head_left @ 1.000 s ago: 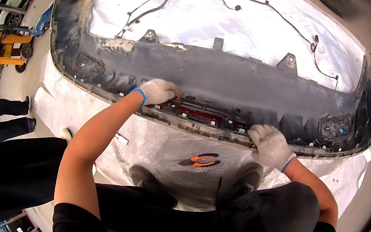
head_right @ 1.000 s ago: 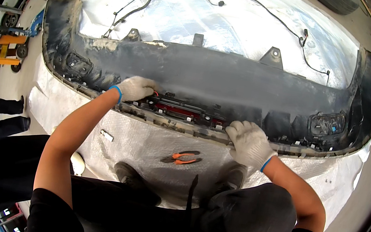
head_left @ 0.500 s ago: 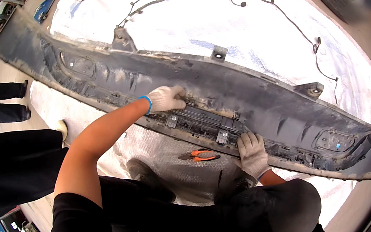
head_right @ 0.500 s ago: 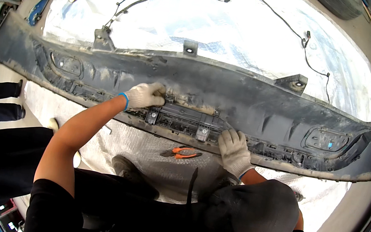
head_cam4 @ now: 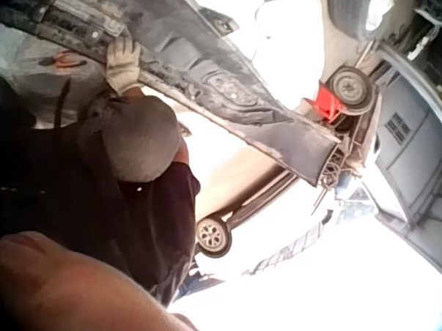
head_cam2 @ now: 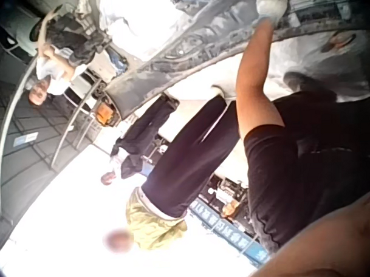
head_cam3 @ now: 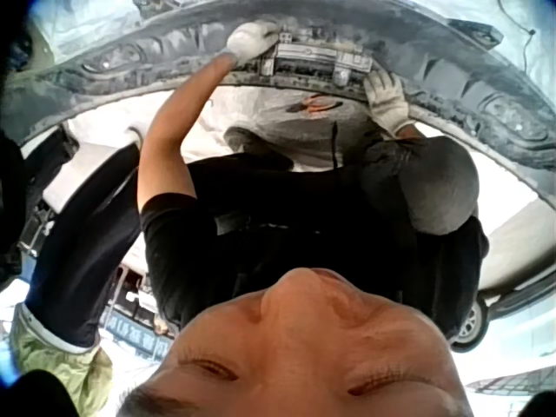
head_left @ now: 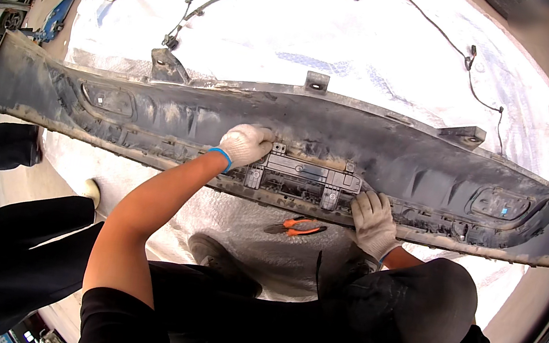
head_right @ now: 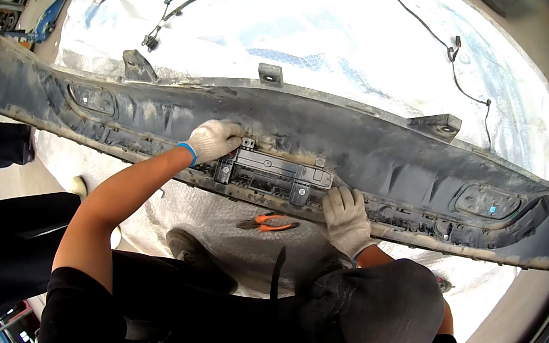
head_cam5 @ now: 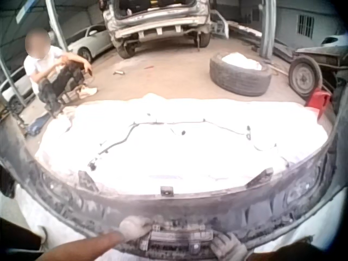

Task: The person is working on a car bumper, using a red tool to manipulate internal components and wires. They are kneeling on a protective sheet, carefully adjusting parts within the bumper assembly.

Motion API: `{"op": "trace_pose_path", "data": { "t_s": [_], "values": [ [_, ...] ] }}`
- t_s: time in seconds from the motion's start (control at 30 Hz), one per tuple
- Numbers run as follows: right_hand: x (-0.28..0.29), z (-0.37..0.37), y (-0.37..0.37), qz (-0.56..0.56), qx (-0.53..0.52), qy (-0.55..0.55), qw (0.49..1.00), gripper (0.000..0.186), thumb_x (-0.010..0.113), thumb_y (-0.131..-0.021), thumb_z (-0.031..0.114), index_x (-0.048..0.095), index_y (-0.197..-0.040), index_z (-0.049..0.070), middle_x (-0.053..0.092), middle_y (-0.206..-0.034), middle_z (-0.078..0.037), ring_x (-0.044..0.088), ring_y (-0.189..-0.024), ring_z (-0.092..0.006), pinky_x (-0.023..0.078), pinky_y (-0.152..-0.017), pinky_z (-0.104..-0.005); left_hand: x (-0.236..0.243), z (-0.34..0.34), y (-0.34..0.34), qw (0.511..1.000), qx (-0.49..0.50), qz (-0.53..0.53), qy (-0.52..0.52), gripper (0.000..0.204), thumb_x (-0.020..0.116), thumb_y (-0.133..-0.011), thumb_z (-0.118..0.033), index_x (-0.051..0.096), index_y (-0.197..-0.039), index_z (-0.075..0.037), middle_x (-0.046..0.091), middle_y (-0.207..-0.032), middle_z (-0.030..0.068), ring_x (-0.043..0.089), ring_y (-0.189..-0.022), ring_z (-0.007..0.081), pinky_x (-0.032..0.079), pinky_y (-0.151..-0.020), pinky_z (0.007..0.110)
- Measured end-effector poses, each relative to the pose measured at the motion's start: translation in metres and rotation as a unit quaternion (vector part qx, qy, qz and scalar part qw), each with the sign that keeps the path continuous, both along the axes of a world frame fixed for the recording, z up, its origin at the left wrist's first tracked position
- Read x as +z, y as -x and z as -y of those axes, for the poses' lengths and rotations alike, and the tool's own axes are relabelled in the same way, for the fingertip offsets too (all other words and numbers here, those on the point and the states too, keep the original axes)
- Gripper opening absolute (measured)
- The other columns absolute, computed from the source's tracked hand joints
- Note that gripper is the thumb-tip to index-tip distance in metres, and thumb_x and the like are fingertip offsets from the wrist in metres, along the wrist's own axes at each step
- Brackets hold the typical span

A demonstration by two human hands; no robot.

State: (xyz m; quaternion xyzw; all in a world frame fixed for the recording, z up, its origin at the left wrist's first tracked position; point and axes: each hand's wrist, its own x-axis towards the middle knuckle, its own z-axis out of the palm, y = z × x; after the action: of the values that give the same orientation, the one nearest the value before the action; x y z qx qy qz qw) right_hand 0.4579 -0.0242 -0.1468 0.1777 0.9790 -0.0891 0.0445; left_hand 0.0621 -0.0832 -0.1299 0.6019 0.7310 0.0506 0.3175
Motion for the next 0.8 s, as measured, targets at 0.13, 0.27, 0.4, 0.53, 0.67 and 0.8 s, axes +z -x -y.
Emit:
{"op": "trace_pose_path", "data": {
  "t_s": [0.13, 0.27, 0.4, 0.53, 0.67, 0.8],
  "values": [
    [-0.003, -0.001, 0.002, -0.006, 0.007, -0.028, 1.0, 0.077, 0.08, -0.068, 0.041, 0.055, -0.128, -0.002, 0.051, -0.131, -0.016, 0.044, -0.127, -0.0335, 0.035, -0.11, -0.0528, 0.004, -0.003, -0.003, 0.994, -0.07, -0.055, -0.065, 0.025, 0.064, -0.092, -0.017, 0.07, -0.115, -0.01, 0.068, -0.109, 0.0127, 0.066, -0.102, 0.0358, 0.054, -0.088, 0.045],
    [0.005, -0.007, 0.004, -0.009, 0.005, -0.014, 1.0, 0.067, 0.075, -0.072, 0.035, 0.058, -0.125, -0.001, 0.053, -0.128, -0.015, 0.048, -0.124, -0.0322, 0.038, -0.107, -0.0504, 0.0, -0.001, -0.002, 0.995, -0.062, 0.01, -0.071, 0.024, 0.064, -0.092, -0.013, 0.071, -0.114, -0.008, 0.069, -0.111, 0.0124, 0.067, -0.102, 0.0341, 0.055, -0.091, 0.043],
    [-0.001, -0.004, -0.001, -0.037, -0.002, -0.022, 0.999, 0.052, 0.063, -0.08, 0.023, 0.058, -0.125, -0.001, 0.053, -0.129, -0.015, 0.047, -0.126, -0.0323, 0.038, -0.107, -0.0497, 0.01, -0.009, -0.006, 0.997, -0.069, -0.004, -0.032, 0.026, 0.063, -0.09, -0.011, 0.071, -0.114, -0.006, 0.069, -0.112, 0.0113, 0.068, -0.101, 0.0332, 0.055, -0.091, 0.041],
    [0.0, -0.006, -0.005, -0.032, 0.009, -0.026, 0.999, 0.05, 0.061, -0.082, 0.022, 0.058, -0.126, -0.002, 0.052, -0.131, -0.015, 0.046, -0.128, -0.0322, 0.037, -0.109, -0.05, 0.028, -0.029, -0.044, 0.968, -0.174, -0.124, -0.132, 0.029, 0.063, -0.088, -0.012, 0.07, -0.116, -0.007, 0.07, -0.105, 0.014, 0.068, -0.089, 0.0341, 0.057, -0.082, 0.042],
    [-0.003, -0.005, -0.007, -0.02, -0.002, -0.013, 1.0, 0.049, 0.06, -0.083, 0.02, 0.057, -0.127, -0.002, 0.051, -0.133, -0.015, 0.045, -0.129, -0.0323, 0.036, -0.11, -0.0508, 0.021, -0.048, -0.123, 0.982, -0.145, -0.02, -0.119, 0.031, 0.065, -0.089, -0.017, 0.067, -0.117, -0.005, 0.071, -0.102, 0.0158, 0.068, -0.09, 0.0349, 0.056, -0.083, 0.045],
    [-0.004, -0.003, -0.005, -0.024, 0.001, -0.015, 1.0, 0.049, 0.059, -0.084, 0.019, 0.056, -0.129, -0.001, 0.051, -0.133, -0.015, 0.045, -0.129, -0.0323, 0.036, -0.11, -0.0508, 0.006, -0.052, -0.144, 0.978, -0.108, -0.01, -0.176, 0.027, 0.065, -0.091, -0.023, 0.069, -0.112, -0.007, 0.07, -0.102, 0.0149, 0.067, -0.094, 0.0363, 0.055, -0.084, 0.048]
  ]
}}
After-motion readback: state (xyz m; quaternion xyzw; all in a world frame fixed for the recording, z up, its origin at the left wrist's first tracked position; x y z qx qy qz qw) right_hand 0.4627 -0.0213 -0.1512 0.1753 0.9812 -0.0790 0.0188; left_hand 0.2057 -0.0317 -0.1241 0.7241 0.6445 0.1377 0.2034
